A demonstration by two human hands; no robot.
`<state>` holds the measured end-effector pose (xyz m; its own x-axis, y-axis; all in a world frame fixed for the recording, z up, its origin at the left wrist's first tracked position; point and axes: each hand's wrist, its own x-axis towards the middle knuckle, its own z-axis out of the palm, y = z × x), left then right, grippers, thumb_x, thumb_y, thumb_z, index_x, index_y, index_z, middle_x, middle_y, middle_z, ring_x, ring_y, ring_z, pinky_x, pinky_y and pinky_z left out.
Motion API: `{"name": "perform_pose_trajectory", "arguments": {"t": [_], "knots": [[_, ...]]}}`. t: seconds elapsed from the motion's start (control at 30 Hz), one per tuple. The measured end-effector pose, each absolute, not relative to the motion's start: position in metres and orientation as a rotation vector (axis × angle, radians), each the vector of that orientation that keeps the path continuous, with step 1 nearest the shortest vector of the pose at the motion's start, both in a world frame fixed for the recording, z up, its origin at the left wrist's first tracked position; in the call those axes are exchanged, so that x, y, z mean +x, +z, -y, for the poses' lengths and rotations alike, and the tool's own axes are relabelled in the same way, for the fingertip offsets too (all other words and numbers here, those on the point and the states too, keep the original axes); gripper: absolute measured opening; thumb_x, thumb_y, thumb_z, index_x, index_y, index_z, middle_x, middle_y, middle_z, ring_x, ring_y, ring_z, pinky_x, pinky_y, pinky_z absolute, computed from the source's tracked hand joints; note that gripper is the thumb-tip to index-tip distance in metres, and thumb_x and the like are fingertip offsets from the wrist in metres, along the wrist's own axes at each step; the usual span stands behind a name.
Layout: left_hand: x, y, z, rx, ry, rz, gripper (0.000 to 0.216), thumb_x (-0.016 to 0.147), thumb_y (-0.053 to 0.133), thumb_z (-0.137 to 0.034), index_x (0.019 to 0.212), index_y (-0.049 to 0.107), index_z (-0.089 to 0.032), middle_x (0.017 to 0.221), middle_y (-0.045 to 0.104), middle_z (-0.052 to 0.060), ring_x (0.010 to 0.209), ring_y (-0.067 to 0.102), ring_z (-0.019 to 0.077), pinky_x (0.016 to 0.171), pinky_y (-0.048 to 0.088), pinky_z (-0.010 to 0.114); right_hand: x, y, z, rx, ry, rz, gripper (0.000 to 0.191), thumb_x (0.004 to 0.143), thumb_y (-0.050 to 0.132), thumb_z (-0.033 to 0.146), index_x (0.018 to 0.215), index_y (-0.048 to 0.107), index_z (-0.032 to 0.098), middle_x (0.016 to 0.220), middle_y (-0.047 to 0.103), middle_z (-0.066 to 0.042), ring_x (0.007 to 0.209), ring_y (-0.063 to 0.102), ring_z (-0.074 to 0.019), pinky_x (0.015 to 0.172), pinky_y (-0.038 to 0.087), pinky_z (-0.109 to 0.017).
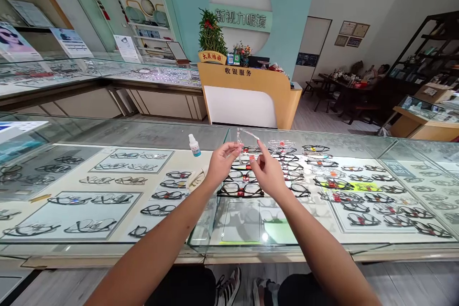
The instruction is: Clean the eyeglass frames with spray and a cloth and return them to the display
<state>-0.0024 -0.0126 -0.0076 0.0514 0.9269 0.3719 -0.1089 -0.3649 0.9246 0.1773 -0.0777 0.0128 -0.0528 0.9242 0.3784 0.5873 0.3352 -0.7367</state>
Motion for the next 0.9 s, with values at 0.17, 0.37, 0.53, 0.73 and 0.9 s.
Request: {"name": "perform_pose_trajectory", "arguments": {"t": [0.17, 0.37, 0.53, 0.73, 0.9], "knots": [[-0.003, -0.009, 0.014, 1.613, 1.391, -0.896, 0.036, 0.087, 0.078, -0.056, 0.096, 0.074, -0.022, 0.114, 0.078, 0.01, 0.114, 0.071, 0.0277, 0.106, 0.053, 0.044, 0.188, 0.017, 0.074, -1.253, 0.439, 1.583, 0.069, 0.1, 0.053, 0.033, 0.164, 0.037, 0.017, 0.071, 0.055, 0.006, 0.063, 0.053, -0.0163, 0.066, 0.041, -0.03], [-0.002, -0.009, 0.015, 1.548, 1.358, -0.875, 0.036, 0.083, 0.082, -0.056, 0.093, 0.075, -0.022, 0.113, 0.078, 0.01, 0.114, 0.071, 0.028, 0.105, 0.053, 0.043, 0.192, 0.018, 0.071, -1.214, 0.417, 1.561, 0.062, 0.099, 0.055, 0.034, 0.159, 0.046, 0.019, 0.073, 0.056, 0.005, 0.063, 0.052, -0.0156, 0.068, 0.044, -0.03], [0.001, -0.008, 0.015, 1.439, 1.358, -0.84, 0.039, 0.073, 0.09, -0.056, 0.085, 0.078, -0.021, 0.118, 0.074, 0.011, 0.113, 0.069, 0.0284, 0.1, 0.055, 0.043, 0.182, 0.01, 0.071, -1.216, 0.372, 1.779, 0.053, 0.096, 0.064, 0.04, 0.146, 0.06, 0.021, 0.119, 0.069, -0.011, 0.102, 0.066, -0.0252, 0.094, 0.054, -0.04], [0.001, -0.007, 0.02, 1.43, 1.249, -0.805, 0.034, 0.07, 0.092, -0.05, 0.085, 0.082, -0.022, 0.13, 0.069, 0.012, 0.118, 0.067, 0.0295, 0.101, 0.056, 0.045, 0.176, -0.001, 0.067, -1.153, 0.383, 1.865, 0.049, 0.098, 0.065, 0.036, 0.145, 0.062, 0.023, 0.144, 0.063, -0.014, 0.136, 0.059, -0.0292, 0.116, 0.048, -0.045], [0.0, -0.003, 0.024, 1.424, 1.19, -0.813, 0.032, 0.073, 0.091, -0.05, 0.089, 0.085, -0.023, 0.136, 0.067, 0.013, 0.129, 0.063, 0.0325, 0.108, 0.051, 0.045, 0.177, -0.001, 0.067, -1.1, 0.448, 1.856, 0.041, 0.101, 0.062, 0.034, 0.14, 0.066, 0.024, 0.148, 0.066, -0.01, 0.139, 0.059, -0.0264, 0.122, 0.041, -0.045]]}}
